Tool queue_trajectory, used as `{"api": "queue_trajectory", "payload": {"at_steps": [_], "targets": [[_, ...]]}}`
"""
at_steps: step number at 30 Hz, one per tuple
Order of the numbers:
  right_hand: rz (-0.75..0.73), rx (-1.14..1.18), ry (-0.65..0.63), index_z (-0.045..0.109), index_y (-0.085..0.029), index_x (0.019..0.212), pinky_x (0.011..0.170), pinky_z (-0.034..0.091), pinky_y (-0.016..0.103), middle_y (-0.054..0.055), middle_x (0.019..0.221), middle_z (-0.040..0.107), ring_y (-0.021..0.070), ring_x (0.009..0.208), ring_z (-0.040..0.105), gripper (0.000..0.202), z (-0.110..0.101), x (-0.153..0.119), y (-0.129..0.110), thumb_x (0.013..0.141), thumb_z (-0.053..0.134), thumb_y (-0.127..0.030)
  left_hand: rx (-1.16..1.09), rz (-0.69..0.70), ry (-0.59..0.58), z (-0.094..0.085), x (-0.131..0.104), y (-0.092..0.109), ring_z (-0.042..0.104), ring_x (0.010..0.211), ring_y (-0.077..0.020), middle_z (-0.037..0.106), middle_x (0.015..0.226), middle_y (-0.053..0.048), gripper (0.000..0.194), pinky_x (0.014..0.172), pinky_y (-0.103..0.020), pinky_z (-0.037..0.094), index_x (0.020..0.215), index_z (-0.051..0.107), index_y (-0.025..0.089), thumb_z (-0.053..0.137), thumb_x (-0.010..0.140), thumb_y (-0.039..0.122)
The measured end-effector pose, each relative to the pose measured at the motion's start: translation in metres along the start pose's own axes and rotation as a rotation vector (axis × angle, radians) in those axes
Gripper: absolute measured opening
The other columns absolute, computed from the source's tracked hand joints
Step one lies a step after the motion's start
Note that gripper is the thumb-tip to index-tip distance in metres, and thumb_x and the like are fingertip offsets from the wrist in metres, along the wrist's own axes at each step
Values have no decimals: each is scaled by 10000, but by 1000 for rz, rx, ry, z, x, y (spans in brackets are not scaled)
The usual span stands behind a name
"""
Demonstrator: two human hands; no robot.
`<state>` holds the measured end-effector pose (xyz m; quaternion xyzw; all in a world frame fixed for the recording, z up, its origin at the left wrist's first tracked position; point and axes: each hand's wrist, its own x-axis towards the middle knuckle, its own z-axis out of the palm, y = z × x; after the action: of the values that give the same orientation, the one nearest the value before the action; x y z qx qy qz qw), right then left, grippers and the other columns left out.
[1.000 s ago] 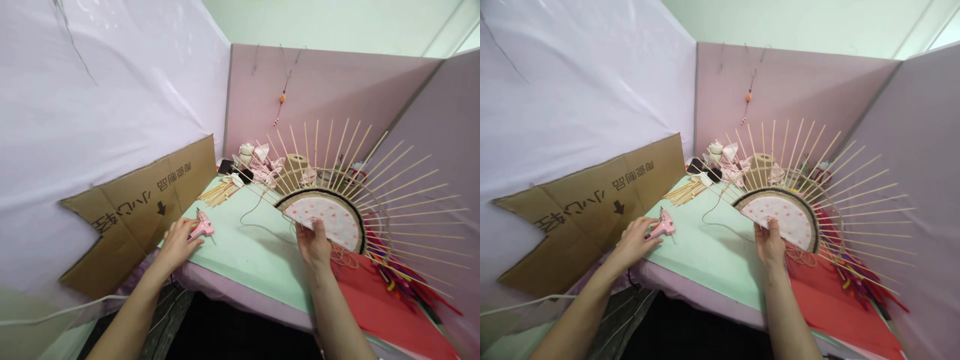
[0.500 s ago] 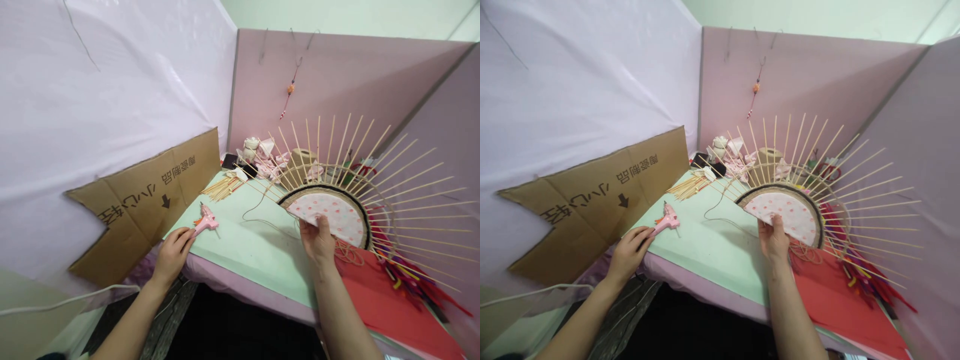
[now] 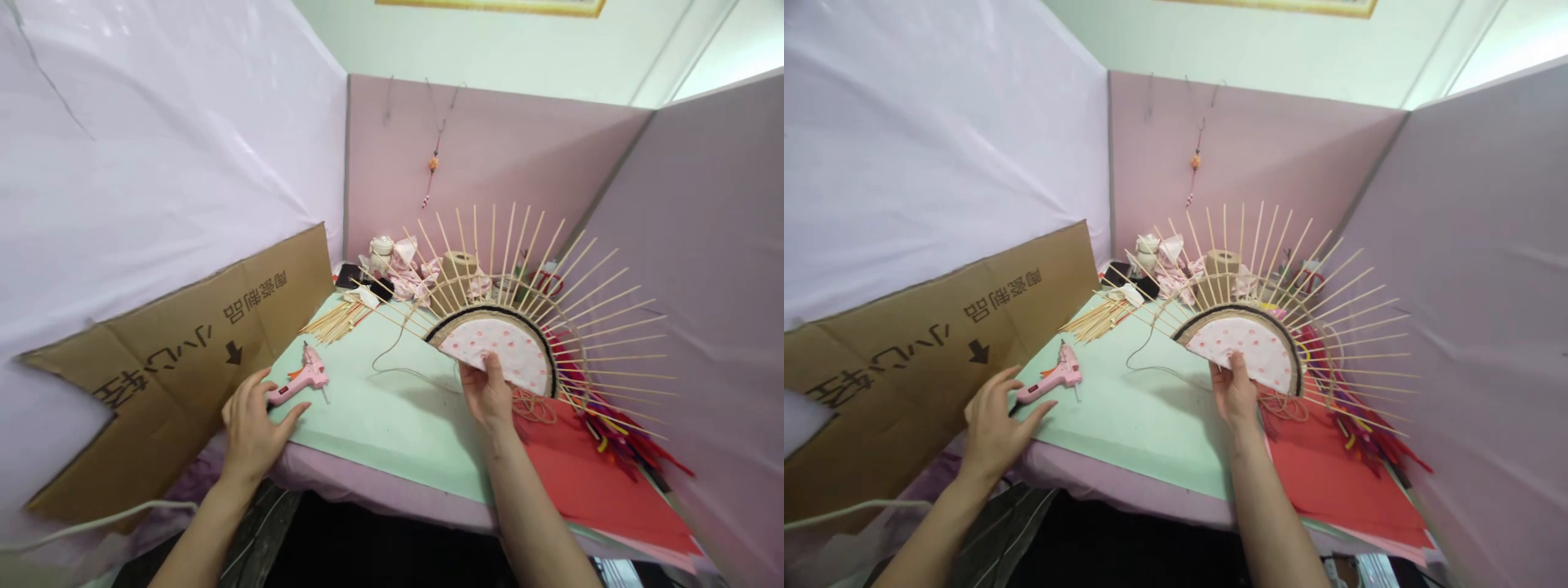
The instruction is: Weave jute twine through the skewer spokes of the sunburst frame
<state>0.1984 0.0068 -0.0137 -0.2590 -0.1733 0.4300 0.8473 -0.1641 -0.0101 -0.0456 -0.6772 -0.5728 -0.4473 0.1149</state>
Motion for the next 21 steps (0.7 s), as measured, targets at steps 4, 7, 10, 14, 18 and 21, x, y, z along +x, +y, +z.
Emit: {"api": "queue_trajectory", "payload": {"at_steps": [4, 7, 10, 14, 18, 21], "targets": [[14, 25, -20, 633, -230, 922, 788, 565, 243, -41, 907, 725, 100, 853, 667, 267, 2, -1, -1, 678, 740, -250, -227, -82, 197, -8, 23, 53, 577, 1040, -245, 634, 1071, -101, 335, 924, -413, 424, 1037, 560, 177, 653, 774, 364], [10, 28, -42, 634, -247, 977, 781, 566, 231, -46, 900, 728, 96, 859, 670, 308, 3, -3, -2, 687, 737, -255, -565, -193, 177, 2, 41, 99, 594, 775, -181, 625, 769, -21, 147, 752, -331, 477, 793, 606, 201, 588, 826, 342], [-1, 18, -51, 631, -260, 994, 782, 563, 231, -50, 910, 727, 93, 861, 669, 318, 2, -3, -2, 693, 733, -270, -881, -257, -74, 23, 53, 140, 563, 662, -161, 597, 652, -23, 363, 688, -313, 467, 676, 603, 195, 401, 919, 374], [-28, -18, -44, 627, -260, 976, 783, 562, 249, -47, 900, 723, 100, 862, 666, 293, 1, -3, -1, 702, 723, -295, -876, -230, 43, 52, 60, 177, 549, 751, -169, 580, 767, -38, 210, 718, -312, 452, 790, 568, 196, 461, 892, 346], [-77, -37, -35, 618, -280, 961, 810, 551, 261, -83, 866, 711, 88, 828, 657, 307, 2, -4, 0, 679, 742, -284, -666, 31, 154, 68, 74, 195, 510, 1089, -220, 577, 1118, -111, 300, 931, -384, 398, 1145, 496, 188, 510, 845, 196], [-102, -31, -6, 620, -273, 897, 785, 550, 238, -107, 818, 693, 71, 768, 645, 285, 3, -5, 1, 650, 759, -250, -574, 120, 107, 73, 91, 205, 482, 1174, -234, 559, 1225, -134, 412, 980, -414, 354, 1253, 427, 178, 444, 847, 113]]}}
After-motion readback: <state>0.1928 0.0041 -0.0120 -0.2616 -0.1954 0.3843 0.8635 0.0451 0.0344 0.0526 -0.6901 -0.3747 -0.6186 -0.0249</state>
